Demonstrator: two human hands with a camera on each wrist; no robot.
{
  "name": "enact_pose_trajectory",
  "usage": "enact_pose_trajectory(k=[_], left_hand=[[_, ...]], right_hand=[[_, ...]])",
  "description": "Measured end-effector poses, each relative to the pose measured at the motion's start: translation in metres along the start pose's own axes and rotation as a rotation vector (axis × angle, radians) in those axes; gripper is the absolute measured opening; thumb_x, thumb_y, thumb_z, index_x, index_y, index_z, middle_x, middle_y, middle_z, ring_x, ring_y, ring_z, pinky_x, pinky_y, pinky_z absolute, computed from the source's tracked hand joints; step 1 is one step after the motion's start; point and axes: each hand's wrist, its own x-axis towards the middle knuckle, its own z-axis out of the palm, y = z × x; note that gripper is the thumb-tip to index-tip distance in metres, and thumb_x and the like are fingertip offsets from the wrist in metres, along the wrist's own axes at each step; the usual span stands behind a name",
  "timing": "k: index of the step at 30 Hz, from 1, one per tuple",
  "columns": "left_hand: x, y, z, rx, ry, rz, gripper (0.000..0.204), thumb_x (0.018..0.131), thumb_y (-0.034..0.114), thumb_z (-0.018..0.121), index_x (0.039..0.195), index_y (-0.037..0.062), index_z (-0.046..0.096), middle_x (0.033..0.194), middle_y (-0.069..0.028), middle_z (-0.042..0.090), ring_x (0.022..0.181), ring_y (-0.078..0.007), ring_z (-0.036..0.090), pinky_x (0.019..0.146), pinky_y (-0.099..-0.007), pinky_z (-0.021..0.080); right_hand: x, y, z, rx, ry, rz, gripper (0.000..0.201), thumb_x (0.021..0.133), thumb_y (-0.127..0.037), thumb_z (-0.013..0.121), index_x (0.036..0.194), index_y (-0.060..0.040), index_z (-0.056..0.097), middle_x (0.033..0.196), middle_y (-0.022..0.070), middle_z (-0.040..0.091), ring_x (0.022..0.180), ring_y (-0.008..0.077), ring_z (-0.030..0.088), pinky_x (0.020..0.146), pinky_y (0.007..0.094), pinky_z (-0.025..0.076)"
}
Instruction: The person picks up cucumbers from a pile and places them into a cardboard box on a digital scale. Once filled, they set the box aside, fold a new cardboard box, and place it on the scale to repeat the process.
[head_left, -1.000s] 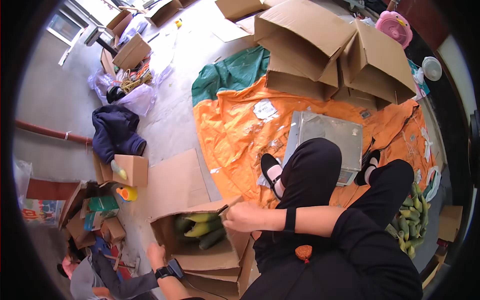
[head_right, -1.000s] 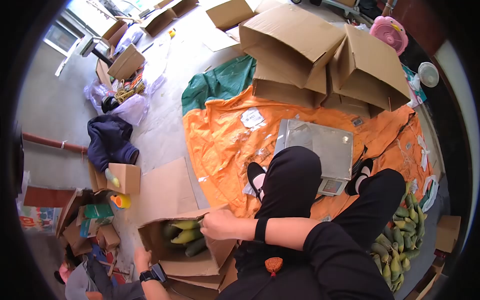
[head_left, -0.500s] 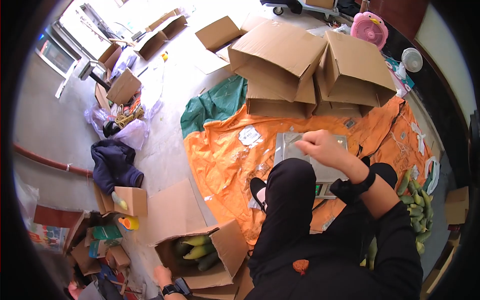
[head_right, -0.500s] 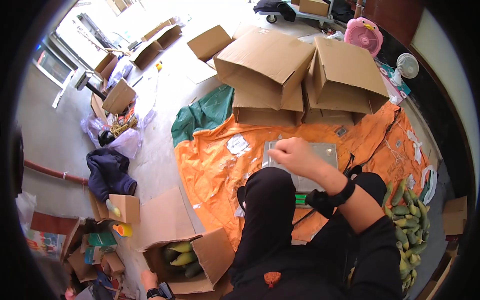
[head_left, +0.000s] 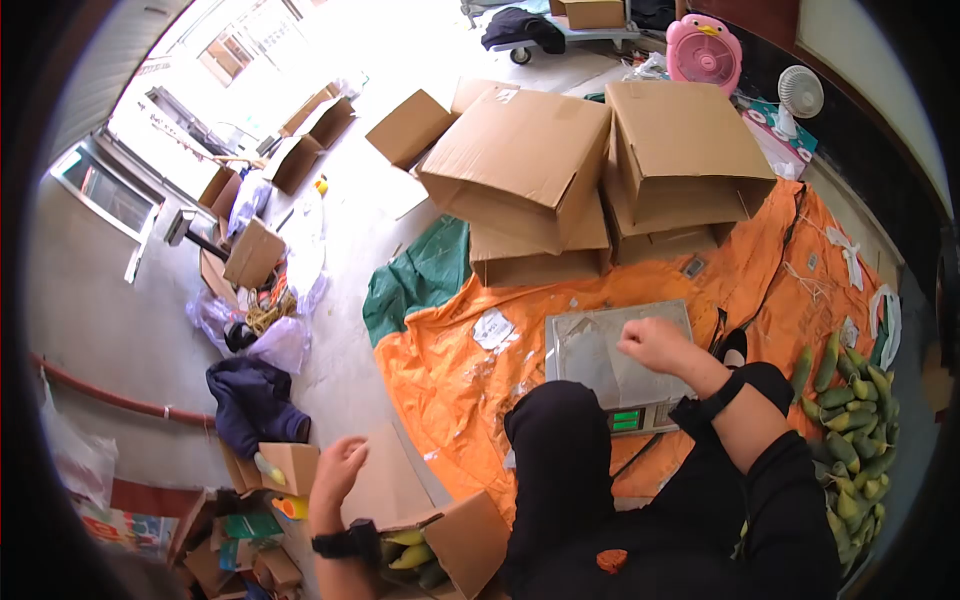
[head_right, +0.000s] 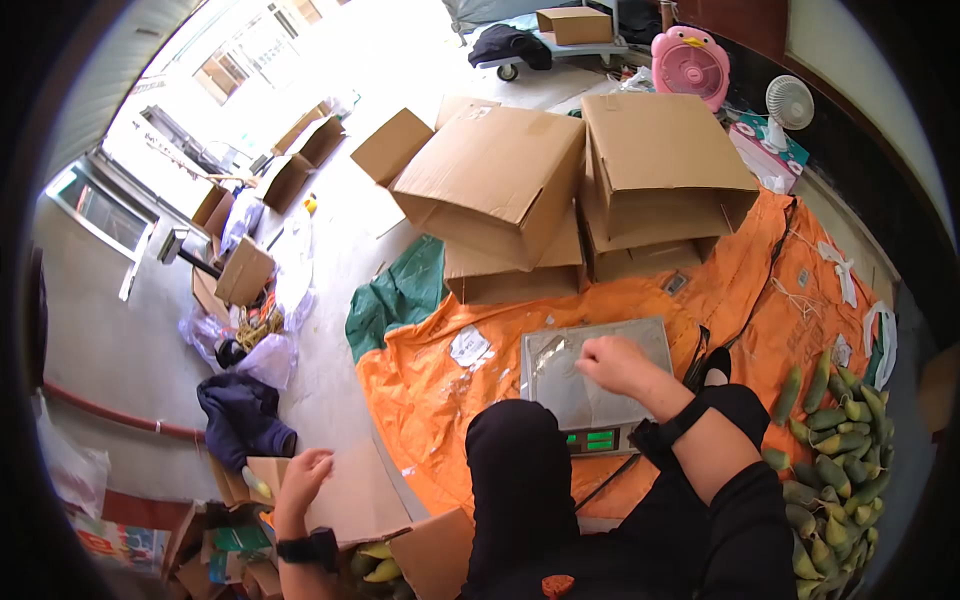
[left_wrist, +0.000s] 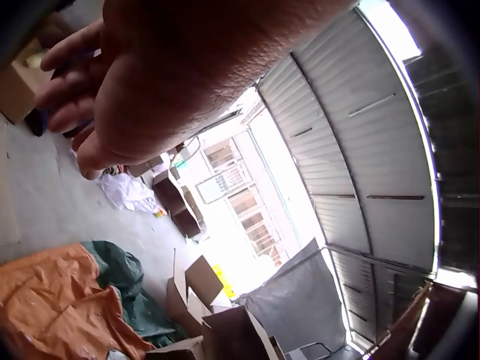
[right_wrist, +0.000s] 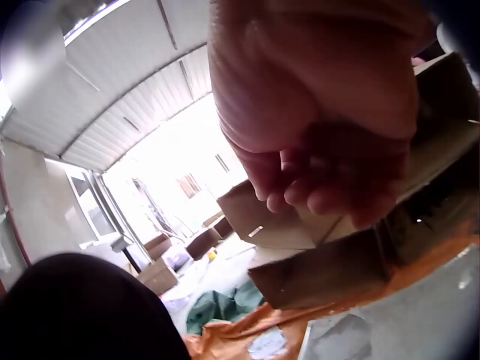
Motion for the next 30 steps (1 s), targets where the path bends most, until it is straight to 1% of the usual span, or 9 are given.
enact_pose_trajectory(k=[5, 7, 10, 13, 16, 21, 25, 27, 30], left_hand=[[0.087, 0.129, 0.068, -0.279, -0.292, 0.187, 0.036, 0.09, 0.027, 0.058, 0.115, 0.001, 0.06, 0.096, -0.0069, 0.065, 0.088, -0.015, 0.063, 0.074, -0.0278, 0.05], [0.121, 0.175, 0.096, -0.397, -0.393, 0.182, 0.042, 0.092, 0.031, 0.057, 0.123, 0.0041, 0.055, 0.104, -0.0069, 0.062, 0.095, -0.0156, 0.061, 0.076, -0.0296, 0.051], [0.179, 0.222, 0.145, -0.63, -0.451, 0.167, 0.046, 0.093, 0.035, 0.056, 0.128, 0.0053, 0.05, 0.11, -0.0083, 0.06, 0.101, -0.0184, 0.059, 0.078, -0.0329, 0.051], [0.222, 0.268, 0.176, -0.789, -0.452, 0.172, 0.053, 0.093, 0.042, 0.055, 0.131, 0.0059, 0.044, 0.118, -0.0115, 0.054, 0.108, -0.0249, 0.054, 0.085, -0.0418, 0.048], [0.264, 0.3, 0.205, -0.944, -0.369, 0.099, 0.05, 0.093, 0.043, 0.054, 0.126, 0.0068, 0.046, 0.119, -0.0141, 0.055, 0.109, -0.0292, 0.054, 0.087, -0.0437, 0.046], [0.325, 0.326, 0.24, -1.055, -0.421, 0.038, 0.046, 0.09, 0.046, 0.058, 0.119, 0.0107, 0.05, 0.12, -0.0114, 0.056, 0.107, -0.0285, 0.055, 0.085, -0.0469, 0.046], [0.346, 0.339, 0.258, -1.227, -0.439, -0.06, 0.038, 0.09, 0.036, 0.062, 0.118, 0.0126, 0.053, 0.112, -0.0053, 0.062, 0.1, -0.0251, 0.061, 0.082, -0.0474, 0.05], [0.347, 0.34, 0.263, -1.402, -0.384, -0.045, 0.034, 0.09, 0.031, 0.063, 0.115, 0.0086, 0.057, 0.108, -0.0066, 0.064, 0.1, -0.0237, 0.061, 0.084, -0.04, 0.05], [0.35, 0.341, 0.255, -1.478, -0.385, -0.045, 0.033, 0.091, 0.026, 0.061, 0.117, 0.0063, 0.055, 0.114, -0.0076, 0.062, 0.104, -0.0254, 0.06, 0.092, -0.0398, 0.049]], right_hand=[[-0.01, -0.011, -0.001, -0.141, -0.075, -0.056, 0.022, 0.083, -0.03, 0.06, 0.087, -0.01, 0.065, 0.086, 0.0131, 0.066, 0.085, 0.0334, 0.063, 0.073, 0.0444, 0.049], [-0.014, -0.015, -0.002, -0.181, -0.11, -0.089, 0.022, 0.084, -0.031, 0.059, 0.088, -0.0103, 0.064, 0.087, 0.0128, 0.066, 0.086, 0.0332, 0.063, 0.074, 0.0445, 0.05], [-0.02, -0.021, -0.006, -0.134, -0.128, -0.096, 0.022, 0.085, -0.03, 0.059, 0.091, -0.0094, 0.062, 0.091, 0.0123, 0.066, 0.09, 0.033, 0.063, 0.076, 0.0447, 0.05], [-0.02, -0.023, -0.011, -0.156, -0.175, -0.101, 0.023, 0.085, -0.029, 0.059, 0.095, -0.0087, 0.061, 0.094, 0.0125, 0.066, 0.092, 0.0334, 0.062, 0.076, 0.0452, 0.051], [-0.02, -0.021, -0.016, -0.151, -0.21, -0.099, 0.025, 0.085, -0.029, 0.06, 0.095, -0.0066, 0.06, 0.092, 0.0151, 0.065, 0.093, 0.0342, 0.063, 0.076, 0.0454, 0.051], [-0.022, -0.02, -0.02, -0.193, -0.236, -0.093, 0.024, 0.085, -0.03, 0.06, 0.095, -0.0083, 0.058, 0.088, 0.0133, 0.064, 0.089, 0.0327, 0.062, 0.074, 0.0441, 0.051], [-0.02, -0.019, -0.021, -0.138, -0.253, -0.104, 0.025, 0.083, -0.028, 0.063, 0.094, -0.0062, 0.06, 0.089, 0.0154, 0.066, 0.091, 0.0338, 0.063, 0.075, 0.0448, 0.051], [-0.021, -0.019, -0.021, -0.116, -0.258, -0.103, 0.024, 0.083, -0.027, 0.062, 0.094, -0.0061, 0.059, 0.088, 0.0155, 0.066, 0.091, 0.0336, 0.063, 0.075, 0.0449, 0.051], [-0.019, -0.019, -0.021, -0.129, -0.272, -0.067, 0.025, 0.083, -0.028, 0.062, 0.095, -0.0062, 0.059, 0.088, 0.0153, 0.066, 0.091, 0.0335, 0.063, 0.075, 0.0451, 0.051]])
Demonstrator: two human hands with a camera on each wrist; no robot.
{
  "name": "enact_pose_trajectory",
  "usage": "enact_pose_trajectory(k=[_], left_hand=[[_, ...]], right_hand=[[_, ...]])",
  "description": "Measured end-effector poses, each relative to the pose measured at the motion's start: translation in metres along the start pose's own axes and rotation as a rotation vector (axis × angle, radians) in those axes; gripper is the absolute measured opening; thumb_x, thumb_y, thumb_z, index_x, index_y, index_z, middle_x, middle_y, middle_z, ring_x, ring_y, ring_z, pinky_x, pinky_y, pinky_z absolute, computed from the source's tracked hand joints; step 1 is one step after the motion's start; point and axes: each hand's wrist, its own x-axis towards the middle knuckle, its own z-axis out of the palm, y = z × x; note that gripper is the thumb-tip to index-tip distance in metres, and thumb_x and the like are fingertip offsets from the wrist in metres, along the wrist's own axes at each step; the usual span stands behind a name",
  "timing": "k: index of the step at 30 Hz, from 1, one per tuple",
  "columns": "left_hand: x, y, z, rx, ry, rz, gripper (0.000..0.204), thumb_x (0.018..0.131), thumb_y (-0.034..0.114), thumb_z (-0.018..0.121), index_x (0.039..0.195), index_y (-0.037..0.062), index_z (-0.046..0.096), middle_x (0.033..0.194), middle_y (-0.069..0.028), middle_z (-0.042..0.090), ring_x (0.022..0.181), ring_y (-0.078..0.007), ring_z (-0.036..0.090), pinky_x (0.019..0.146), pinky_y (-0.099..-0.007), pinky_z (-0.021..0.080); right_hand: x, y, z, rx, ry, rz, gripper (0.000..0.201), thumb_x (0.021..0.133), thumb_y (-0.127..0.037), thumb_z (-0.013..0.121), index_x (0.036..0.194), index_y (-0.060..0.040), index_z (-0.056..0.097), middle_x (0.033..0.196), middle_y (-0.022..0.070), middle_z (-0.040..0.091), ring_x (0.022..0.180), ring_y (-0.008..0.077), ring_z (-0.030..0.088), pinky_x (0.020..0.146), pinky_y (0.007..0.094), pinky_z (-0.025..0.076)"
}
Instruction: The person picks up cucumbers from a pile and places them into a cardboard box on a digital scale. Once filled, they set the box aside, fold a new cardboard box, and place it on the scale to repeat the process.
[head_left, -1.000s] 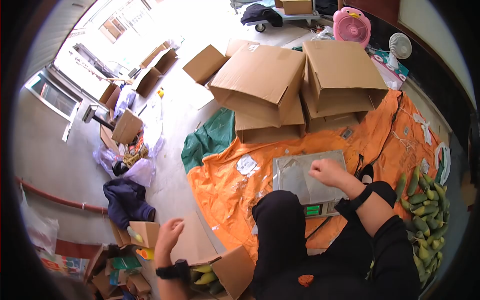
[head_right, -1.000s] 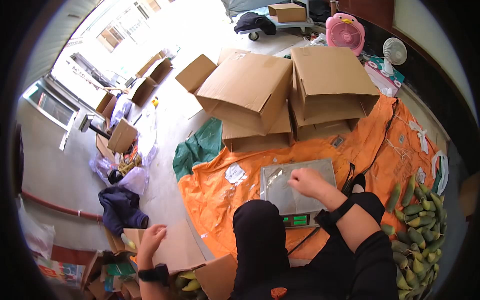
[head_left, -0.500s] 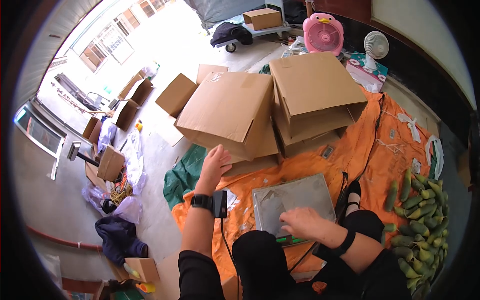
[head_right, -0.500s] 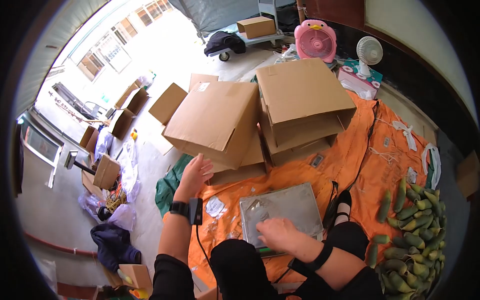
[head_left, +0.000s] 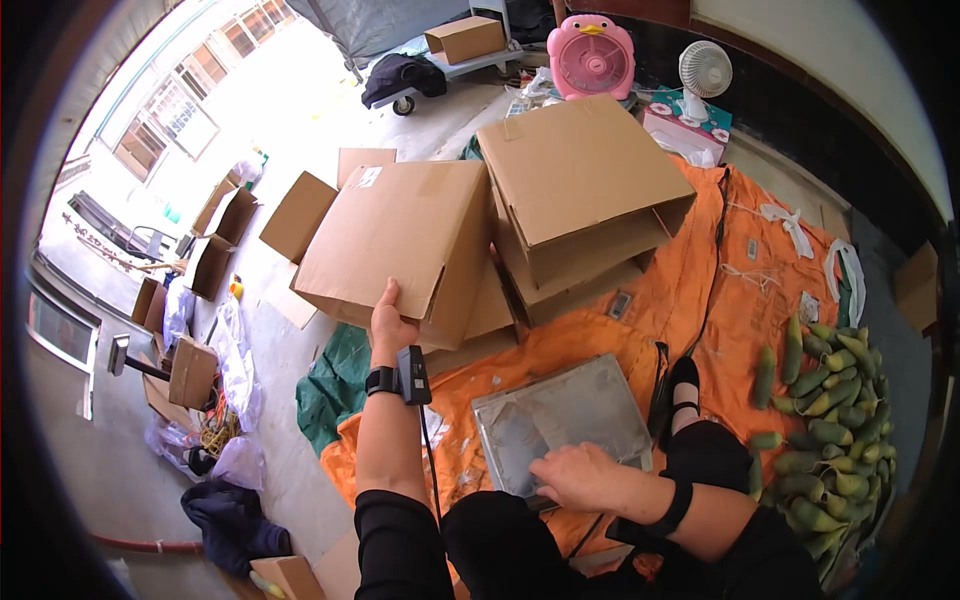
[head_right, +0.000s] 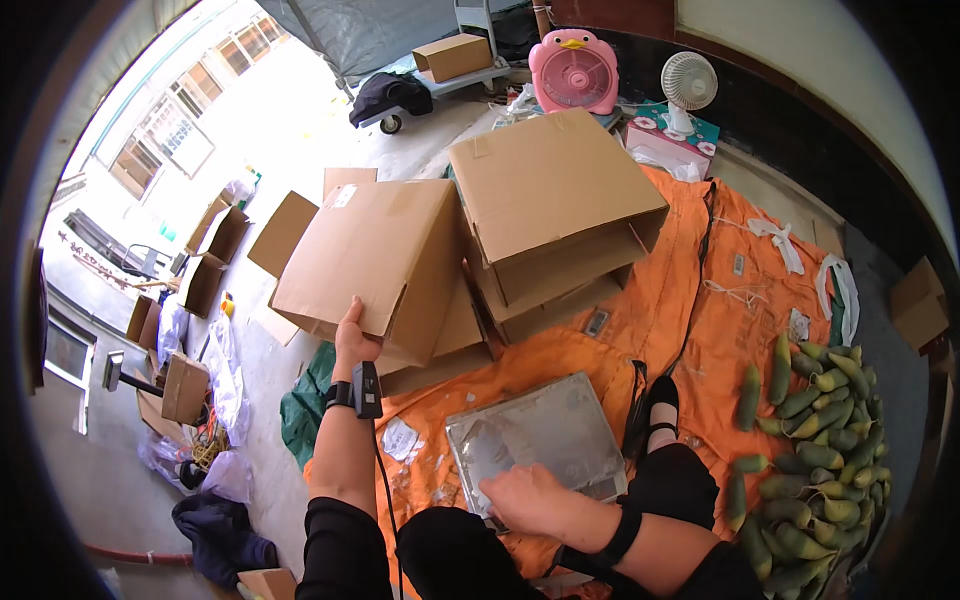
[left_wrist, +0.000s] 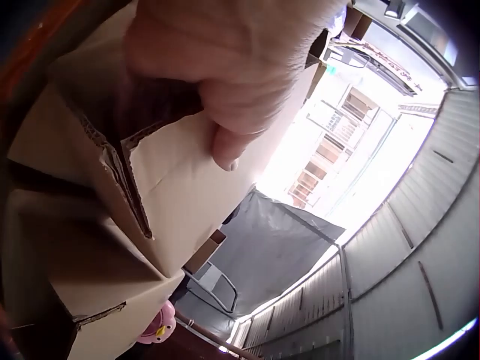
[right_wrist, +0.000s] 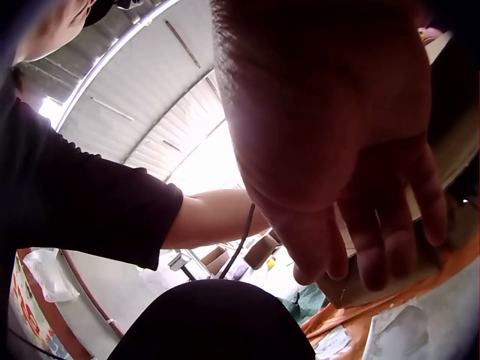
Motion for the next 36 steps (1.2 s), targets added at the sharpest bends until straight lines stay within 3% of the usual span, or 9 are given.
enact_pose_trajectory(k=[5, 11, 15, 21, 27, 30, 32, 35, 36], left_hand=[[-0.042, 0.031, -0.007, 0.023, -0.011, 0.113, 0.033, 0.091, 0.02, 0.06, 0.118, 0.0011, 0.053, 0.116, -0.011, 0.06, 0.105, -0.0278, 0.059, 0.094, -0.042, 0.048], [-0.139, 0.075, -0.041, 0.168, 0.007, 0.228, 0.035, 0.089, 0.011, 0.059, 0.119, -0.0045, 0.052, 0.116, -0.0149, 0.061, 0.102, -0.0267, 0.061, 0.089, -0.038, 0.051], [-0.235, 0.095, -0.043, 0.419, -0.01, 0.364, 0.033, 0.087, 0.007, 0.061, 0.117, -0.0049, 0.055, 0.113, -0.0133, 0.062, 0.1, -0.0235, 0.062, 0.086, -0.0342, 0.051], [-0.336, 0.11, -0.045, 0.799, 0.019, 0.466, 0.029, 0.083, 0.005, 0.067, 0.11, -0.0025, 0.062, 0.1, -0.007, 0.066, 0.089, -0.0148, 0.062, 0.078, -0.0269, 0.048], [-0.383, 0.109, -0.022, 1.305, -0.062, 0.446, 0.012, 0.078, 0.005, 0.07, 0.088, -0.0007, 0.068, 0.078, 0.0012, 0.064, 0.071, -0.0063, 0.054, 0.065, -0.0233, 0.043], [-0.385, 0.098, -0.003, 1.525, -0.255, 0.389, 0.013, 0.075, 0.001, 0.069, 0.087, -0.004, 0.065, 0.071, -0.0062, 0.062, 0.065, -0.011, 0.055, 0.058, -0.0251, 0.042], [-0.382, 0.083, 0.012, 1.688, -0.464, 0.414, 0.018, 0.072, 0.001, 0.068, 0.089, -0.0041, 0.065, 0.072, -0.0141, 0.061, 0.063, -0.0222, 0.06, 0.058, -0.0292, 0.045], [-0.369, 0.053, 0.019, 1.706, -0.638, 0.442, 0.014, 0.073, 0.004, 0.067, 0.083, -0.0055, 0.062, 0.068, -0.0148, 0.058, 0.061, -0.0255, 0.058, 0.058, -0.0325, 0.044], [-0.366, 0.045, 0.022, 1.752, -0.664, 0.397, 0.014, 0.074, 0.004, 0.066, 0.083, -0.0055, 0.063, 0.071, -0.0182, 0.059, 0.064, -0.0336, 0.058, 0.06, -0.0359, 0.046]], right_hand=[[0.002, 0.001, 0.004, -0.026, 0.031, -0.001, 0.026, 0.084, -0.03, 0.063, 0.097, -0.008, 0.057, 0.09, 0.0134, 0.064, 0.09, 0.0335, 0.062, 0.074, 0.045, 0.05], [-0.004, -0.002, -0.005, 0.042, 0.014, 0.021, 0.026, 0.084, -0.027, 0.063, 0.097, -0.0051, 0.058, 0.095, 0.0164, 0.064, 0.094, 0.0357, 0.061, 0.079, 0.0445, 0.05], [-0.013, 0.009, -0.01, 0.087, 0.178, 0.049, 0.025, 0.083, -0.026, 0.062, 0.1, -0.0074, 0.059, 0.094, 0.0155, 0.065, 0.093, 0.0348, 0.061, 0.079, 0.0445, 0.05], [-0.036, 0.038, -0.057, 0.49, 0.866, 0.129, 0.017, 0.084, -0.02, 0.06, 0.095, -0.0059, 0.064, 0.087, 0.0129, 0.066, 0.08, 0.0272, 0.064, 0.07, 0.0359, 0.049], [-0.055, 0.068, -0.066, 0.777, 1.139, 0.107, 0.016, 0.086, -0.011, 0.06, 0.098, -0.0009, 0.063, 0.083, 0.0047, 0.064, 0.076, 0.0114, 0.059, 0.069, 0.026, 0.047], [-0.067, 0.074, -0.071, 0.83, 1.185, 0.124, 0.019, 0.088, -0.012, 0.059, 0.102, -0.0003, 0.062, 0.088, 0.0026, 0.063, 0.079, 0.0096, 0.057, 0.072, 0.0243, 0.047], [-0.073, 0.079, -0.072, 0.841, 1.194, 0.131, 0.019, 0.088, -0.012, 0.059, 0.102, -0.0004, 0.062, 0.087, 0.0025, 0.063, 0.079, 0.0094, 0.056, 0.072, 0.0241, 0.047], [-0.077, 0.08, -0.073, 0.874, 1.212, 0.147, 0.019, 0.088, -0.012, 0.059, 0.103, -0.0009, 0.063, 0.087, 0.0022, 0.063, 0.079, 0.0087, 0.056, 0.072, 0.0234, 0.047], [-0.078, 0.08, -0.073, 0.871, 1.212, 0.137, 0.019, 0.088, -0.012, 0.06, 0.103, -0.0009, 0.063, 0.087, 0.002, 0.063, 0.078, 0.0086, 0.056, 0.071, 0.0234, 0.047]])
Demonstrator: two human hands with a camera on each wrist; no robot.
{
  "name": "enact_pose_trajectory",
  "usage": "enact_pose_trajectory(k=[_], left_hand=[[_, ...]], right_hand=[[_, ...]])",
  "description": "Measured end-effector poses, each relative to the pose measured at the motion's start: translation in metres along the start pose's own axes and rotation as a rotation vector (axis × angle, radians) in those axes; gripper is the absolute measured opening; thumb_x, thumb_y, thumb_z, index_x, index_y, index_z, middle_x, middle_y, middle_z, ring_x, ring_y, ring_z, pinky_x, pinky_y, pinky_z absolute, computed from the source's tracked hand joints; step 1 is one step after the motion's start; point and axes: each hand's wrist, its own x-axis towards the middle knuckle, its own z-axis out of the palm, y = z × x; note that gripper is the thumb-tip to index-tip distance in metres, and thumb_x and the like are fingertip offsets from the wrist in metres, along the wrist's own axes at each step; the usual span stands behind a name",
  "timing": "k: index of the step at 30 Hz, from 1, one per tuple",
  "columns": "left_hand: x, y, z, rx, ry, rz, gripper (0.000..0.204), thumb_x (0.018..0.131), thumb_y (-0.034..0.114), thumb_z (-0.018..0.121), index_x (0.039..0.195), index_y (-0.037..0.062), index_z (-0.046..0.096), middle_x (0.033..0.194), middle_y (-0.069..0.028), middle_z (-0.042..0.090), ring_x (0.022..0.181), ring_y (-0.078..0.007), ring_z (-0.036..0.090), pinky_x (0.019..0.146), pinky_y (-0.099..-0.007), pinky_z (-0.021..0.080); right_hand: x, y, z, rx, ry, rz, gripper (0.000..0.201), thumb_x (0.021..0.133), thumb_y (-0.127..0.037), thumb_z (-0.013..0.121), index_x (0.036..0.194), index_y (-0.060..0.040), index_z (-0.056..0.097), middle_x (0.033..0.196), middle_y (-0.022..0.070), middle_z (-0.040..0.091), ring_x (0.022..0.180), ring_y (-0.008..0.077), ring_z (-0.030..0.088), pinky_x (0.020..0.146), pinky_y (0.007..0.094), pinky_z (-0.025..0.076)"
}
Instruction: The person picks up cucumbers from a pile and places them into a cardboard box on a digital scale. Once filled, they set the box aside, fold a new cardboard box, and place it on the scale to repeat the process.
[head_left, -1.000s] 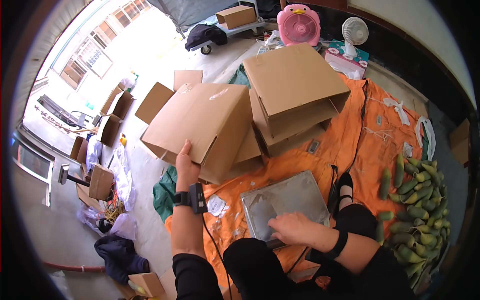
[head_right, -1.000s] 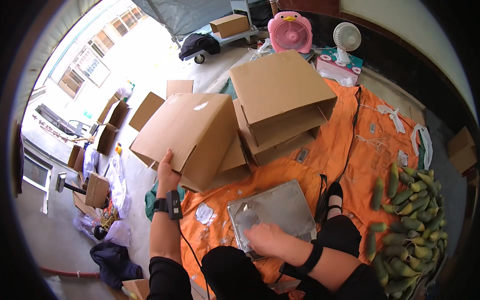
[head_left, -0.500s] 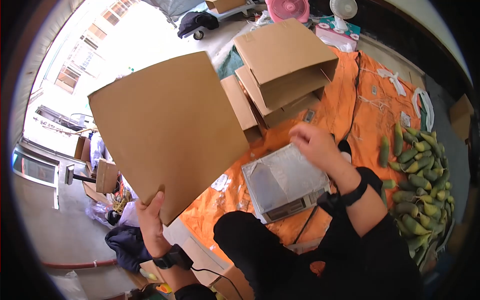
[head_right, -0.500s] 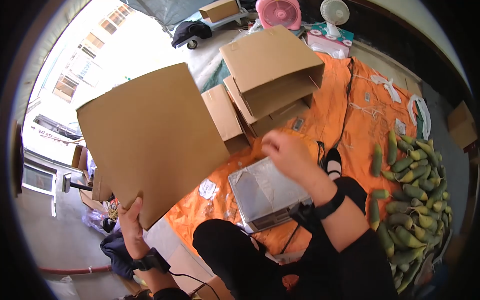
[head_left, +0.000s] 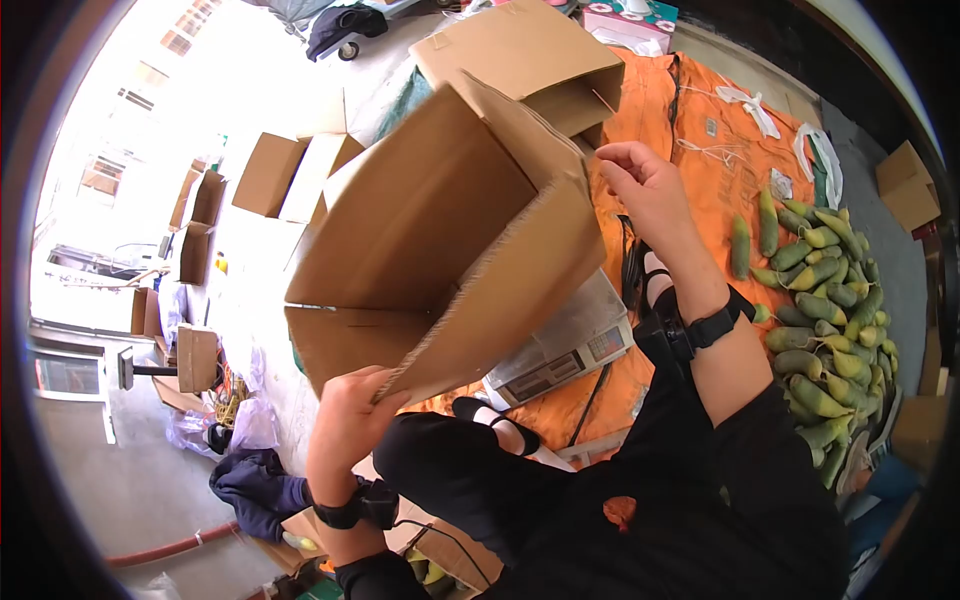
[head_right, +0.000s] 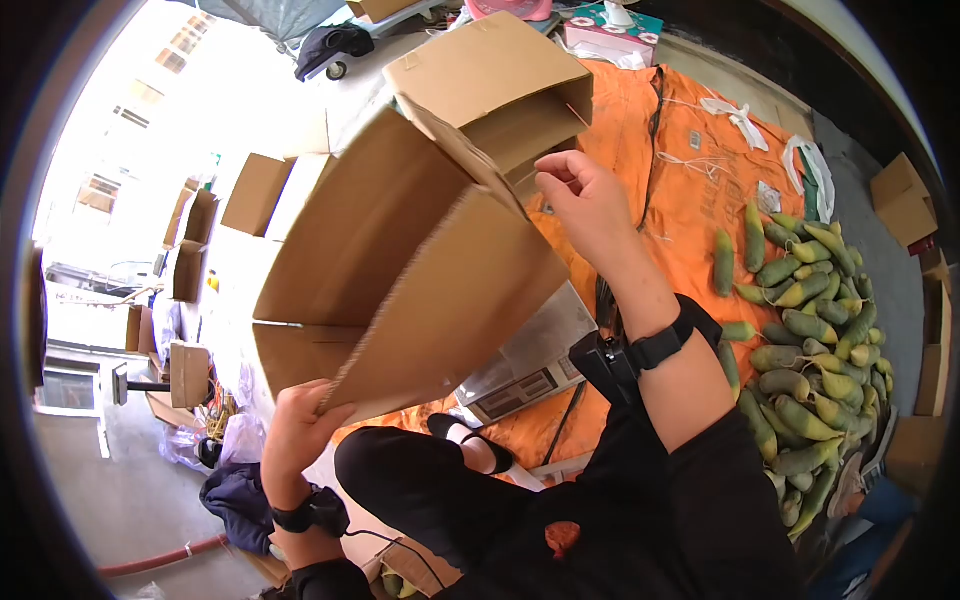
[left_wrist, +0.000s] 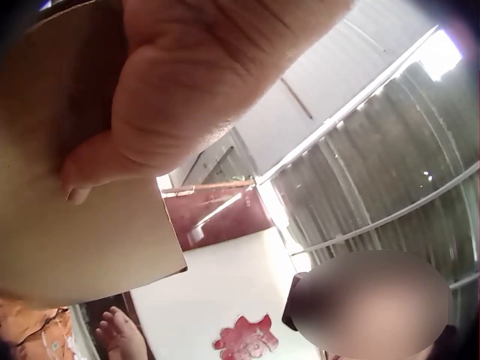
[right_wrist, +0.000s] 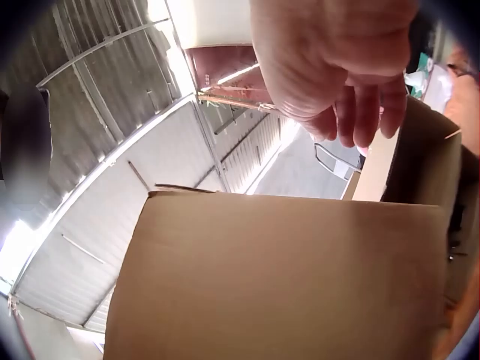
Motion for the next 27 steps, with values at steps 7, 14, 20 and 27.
enact_pose_trajectory(k=[7, 14, 20, 27], left_hand=[[0.024, 0.007, 0.04, 0.159, -0.191, 0.063, 0.02, 0.078, 0.015, 0.065, 0.094, 0.0026, 0.068, 0.081, -0.0158, 0.064, 0.076, -0.0352, 0.061, 0.068, -0.0398, 0.049], [0.024, 0.007, 0.05, 0.208, -0.173, 0.095, 0.022, 0.079, 0.017, 0.064, 0.097, 0.0064, 0.069, 0.08, -0.0133, 0.063, 0.076, -0.0328, 0.062, 0.067, -0.0399, 0.05], [0.026, 0.015, 0.05, 0.167, -0.185, 0.077, 0.017, 0.074, 0.011, 0.067, 0.087, -0.0002, 0.067, 0.079, -0.0173, 0.062, 0.075, -0.0361, 0.06, 0.068, -0.0394, 0.048], [0.027, 0.022, 0.055, 0.216, -0.248, 0.065, 0.027, 0.077, 0.016, 0.065, 0.103, 0.0065, 0.068, 0.087, -0.0145, 0.065, 0.08, -0.0333, 0.062, 0.071, -0.0394, 0.05]], right_hand=[[-0.004, -0.007, -0.014, 0.043, -0.012, 0.028, 0.018, 0.089, -0.013, 0.06, 0.101, 0.0, 0.063, 0.088, 0.0023, 0.063, 0.08, 0.0081, 0.056, 0.071, 0.0232, 0.048], [-0.009, -0.005, -0.024, 0.048, -0.032, 0.01, 0.016, 0.089, -0.012, 0.06, 0.099, -0.0001, 0.063, 0.087, 0.003, 0.065, 0.079, 0.0087, 0.058, 0.071, 0.0241, 0.048], [-0.012, -0.007, -0.025, 0.06, -0.016, 0.004, 0.014, 0.088, -0.01, 0.059, 0.096, 0.0005, 0.064, 0.083, 0.0035, 0.066, 0.075, 0.0086, 0.059, 0.07, 0.0247, 0.049], [-0.015, -0.01, -0.027, -0.056, 0.032, -0.047, 0.013, 0.089, -0.01, 0.059, 0.096, -0.0005, 0.064, 0.08, -0.0011, 0.063, 0.072, 0.0042, 0.055, 0.066, 0.0212, 0.046]])
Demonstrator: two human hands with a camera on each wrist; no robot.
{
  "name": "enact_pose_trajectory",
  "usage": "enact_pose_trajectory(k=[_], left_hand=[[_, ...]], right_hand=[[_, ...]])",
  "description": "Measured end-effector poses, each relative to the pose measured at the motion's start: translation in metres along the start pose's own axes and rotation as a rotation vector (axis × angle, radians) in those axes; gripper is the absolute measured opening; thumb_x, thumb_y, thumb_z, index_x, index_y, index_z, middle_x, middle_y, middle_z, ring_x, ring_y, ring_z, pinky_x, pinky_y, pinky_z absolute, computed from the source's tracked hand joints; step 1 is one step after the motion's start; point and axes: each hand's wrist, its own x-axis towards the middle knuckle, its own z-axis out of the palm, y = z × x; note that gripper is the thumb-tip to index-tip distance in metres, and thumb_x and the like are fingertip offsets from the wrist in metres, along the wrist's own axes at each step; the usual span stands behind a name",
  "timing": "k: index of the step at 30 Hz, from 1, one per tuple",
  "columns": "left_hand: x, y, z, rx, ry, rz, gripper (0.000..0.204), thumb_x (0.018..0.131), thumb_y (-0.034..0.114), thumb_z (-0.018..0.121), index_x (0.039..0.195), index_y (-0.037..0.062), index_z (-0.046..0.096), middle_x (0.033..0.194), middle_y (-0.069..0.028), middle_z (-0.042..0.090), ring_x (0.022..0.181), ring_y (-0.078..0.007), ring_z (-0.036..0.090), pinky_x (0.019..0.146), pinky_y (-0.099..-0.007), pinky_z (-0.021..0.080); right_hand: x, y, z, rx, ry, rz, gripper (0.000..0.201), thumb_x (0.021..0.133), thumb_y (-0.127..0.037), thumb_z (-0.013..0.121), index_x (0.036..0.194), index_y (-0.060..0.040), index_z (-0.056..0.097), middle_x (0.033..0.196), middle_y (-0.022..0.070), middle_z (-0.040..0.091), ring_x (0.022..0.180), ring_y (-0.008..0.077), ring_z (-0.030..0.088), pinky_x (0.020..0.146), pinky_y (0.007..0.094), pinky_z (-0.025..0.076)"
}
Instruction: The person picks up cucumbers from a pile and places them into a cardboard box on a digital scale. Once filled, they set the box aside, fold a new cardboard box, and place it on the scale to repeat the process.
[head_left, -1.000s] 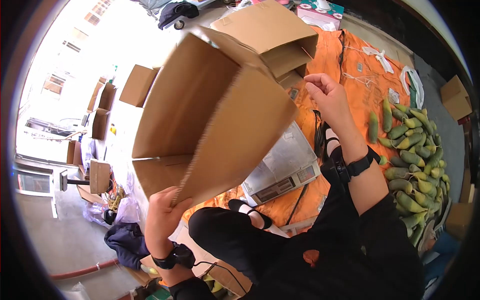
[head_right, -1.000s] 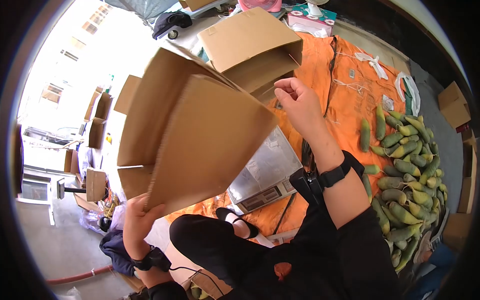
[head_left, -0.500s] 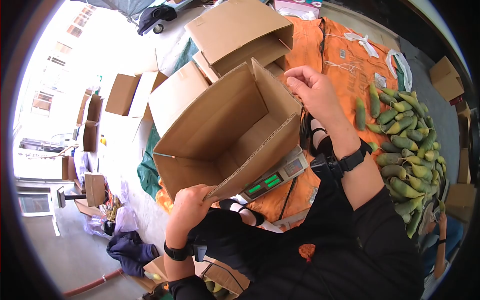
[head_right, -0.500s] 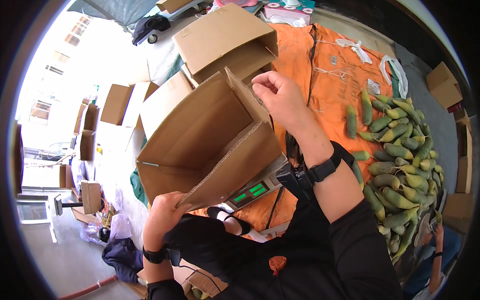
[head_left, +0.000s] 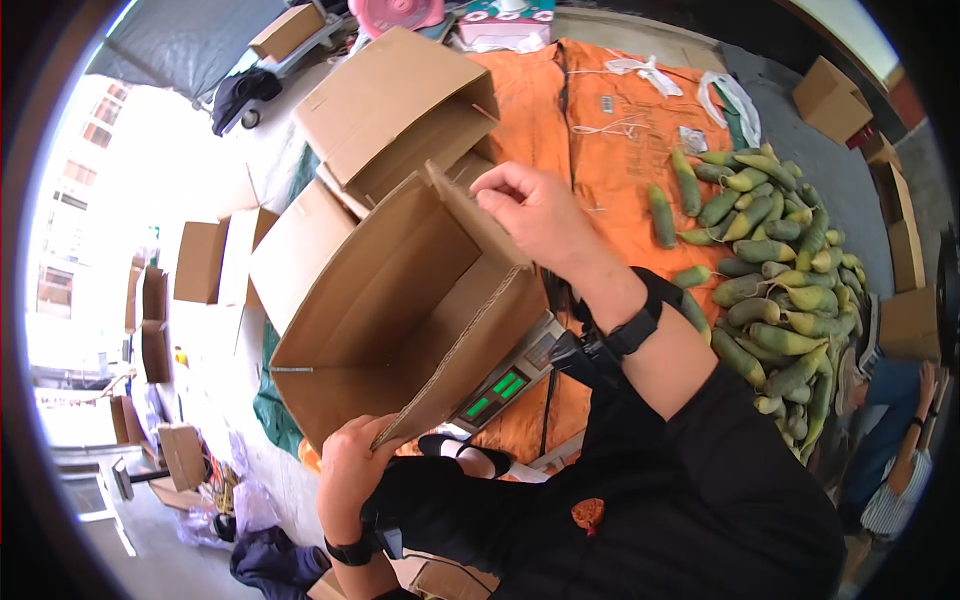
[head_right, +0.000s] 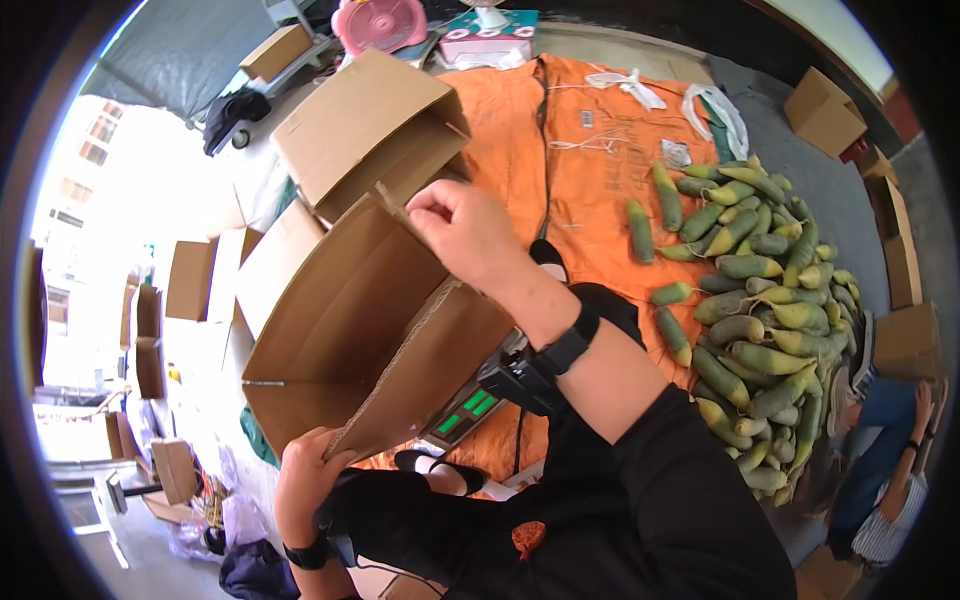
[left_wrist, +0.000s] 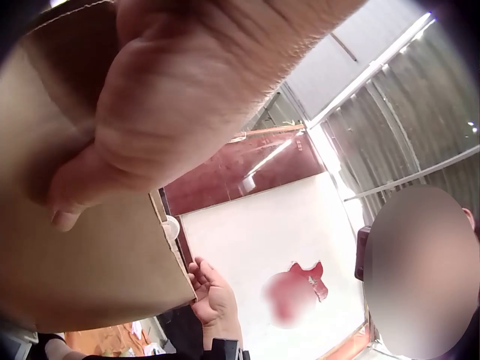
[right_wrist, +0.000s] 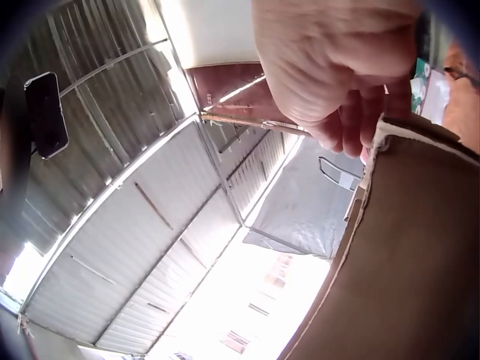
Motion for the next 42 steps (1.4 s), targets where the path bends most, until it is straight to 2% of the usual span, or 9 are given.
enact_pose_trajectory(k=[5, 8, 14, 17, 19, 28, 33, 38, 42], left_hand=[[-0.001, 0.04, 0.006, 0.1, 0.582, 0.222, 0.029, 0.07, 0.002, 0.067, 0.099, -0.0011, 0.065, 0.089, -0.0158, 0.065, 0.084, -0.0345, 0.061, 0.074, -0.038, 0.05], [-0.012, 0.057, 0.026, -0.073, 0.645, 0.417, 0.026, 0.071, 0.003, 0.068, 0.097, 0.0016, 0.066, 0.089, -0.0125, 0.065, 0.082, -0.0311, 0.063, 0.074, -0.0381, 0.051], [0.013, 0.063, 0.137, -0.258, 0.198, 0.28, 0.02, 0.076, 0.009, 0.069, 0.096, 0.0054, 0.067, 0.092, -0.0121, 0.065, 0.083, -0.0308, 0.063, 0.073, -0.0376, 0.051], [0.019, 0.036, 0.191, -0.13, -0.099, 0.145, 0.02, 0.078, 0.014, 0.068, 0.097, 0.0057, 0.067, 0.098, -0.0147, 0.065, 0.09, -0.0327, 0.063, 0.075, -0.04, 0.051], [0.021, 0.019, 0.211, -0.005, -0.291, -0.026, 0.026, 0.079, 0.02, 0.067, 0.101, 0.0061, 0.066, 0.099, -0.017, 0.066, 0.092, -0.0349, 0.063, 0.077, -0.0426, 0.051], [0.045, 0.002, 0.22, -0.185, -0.159, 0.0, 0.036, 0.079, 0.023, 0.067, 0.112, 0.01, 0.063, 0.092, -0.0181, 0.067, 0.087, -0.0363, 0.064, 0.077, -0.045, 0.05], [0.042, 0.003, 0.222, -0.146, -0.175, 0.054, 0.036, 0.079, 0.023, 0.067, 0.113, 0.0099, 0.063, 0.092, -0.0176, 0.067, 0.086, -0.0359, 0.064, 0.077, -0.0446, 0.05], [0.042, 0.012, 0.21, -0.175, -0.208, 0.03, 0.037, 0.079, 0.022, 0.066, 0.112, 0.0063, 0.062, 0.099, -0.0195, 0.066, 0.091, -0.0343, 0.065, 0.08, -0.0403, 0.051], [0.039, 0.005, 0.216, -0.217, -0.177, 0.019, 0.038, 0.077, 0.021, 0.067, 0.113, 0.0078, 0.063, 0.088, -0.0176, 0.067, 0.082, -0.034, 0.064, 0.075, -0.042, 0.05]], right_hand=[[0.001, 0.005, 0.005, 0.029, 0.009, 0.006, 0.011, 0.089, -0.01, 0.059, 0.094, -0.0005, 0.064, 0.078, -0.0003, 0.063, 0.071, 0.0053, 0.055, 0.065, 0.0228, 0.047], [-0.001, 0.001, 0.004, 0.033, 0.013, 0.009, 0.01, 0.089, -0.009, 0.059, 0.094, -0.0006, 0.064, 0.079, 0.0009, 0.063, 0.071, 0.0058, 0.056, 0.066, 0.0233, 0.047], [-0.005, 0.002, 0.008, 0.121, 0.052, -0.017, 0.012, 0.085, -0.012, 0.06, 0.089, -0.0021, 0.065, 0.076, 0.0065, 0.065, 0.068, 0.0146, 0.06, 0.063, 0.0295, 0.048], [-0.008, 0.002, 0.003, 0.096, 0.065, -0.029, 0.012, 0.085, -0.012, 0.06, 0.089, -0.0017, 0.065, 0.076, 0.0066, 0.065, 0.068, 0.0142, 0.06, 0.063, 0.0294, 0.048], [-0.009, 0.0, 0.001, 0.106, 0.013, 0.002, 0.011, 0.089, -0.008, 0.059, 0.095, 0.0001, 0.063, 0.08, -0.0001, 0.062, 0.072, 0.0053, 0.054, 0.065, 0.0229, 0.046], [-0.026, -0.003, -0.021, 0.346, 0.008, -0.01, 0.011, 0.089, -0.007, 0.058, 0.096, -0.0017, 0.064, 0.082, -0.0008, 0.062, 0.073, 0.0048, 0.054, 0.066, 0.0212, 0.045], [-0.062, -0.004, -0.089, 0.186, 0.07, 0.006, 0.014, 0.088, -0.009, 0.058, 0.099, -0.0019, 0.065, 0.084, 0.0005, 0.063, 0.073, 0.0057, 0.055, 0.066, 0.0215, 0.047], [-0.125, 0.066, -0.174, -0.148, 0.229, 0.209, 0.017, 0.089, -0.011, 0.057, 0.101, -0.0003, 0.064, 0.083, 0.0015, 0.064, 0.073, 0.0076, 0.058, 0.065, 0.0218, 0.047], [-0.201, 0.149, -0.231, -0.59, 0.233, 0.429, 0.018, 0.082, -0.016, 0.059, 0.083, 0.0002, 0.065, 0.078, 0.014, 0.064, 0.073, 0.0247, 0.062, 0.067, 0.035, 0.048]])
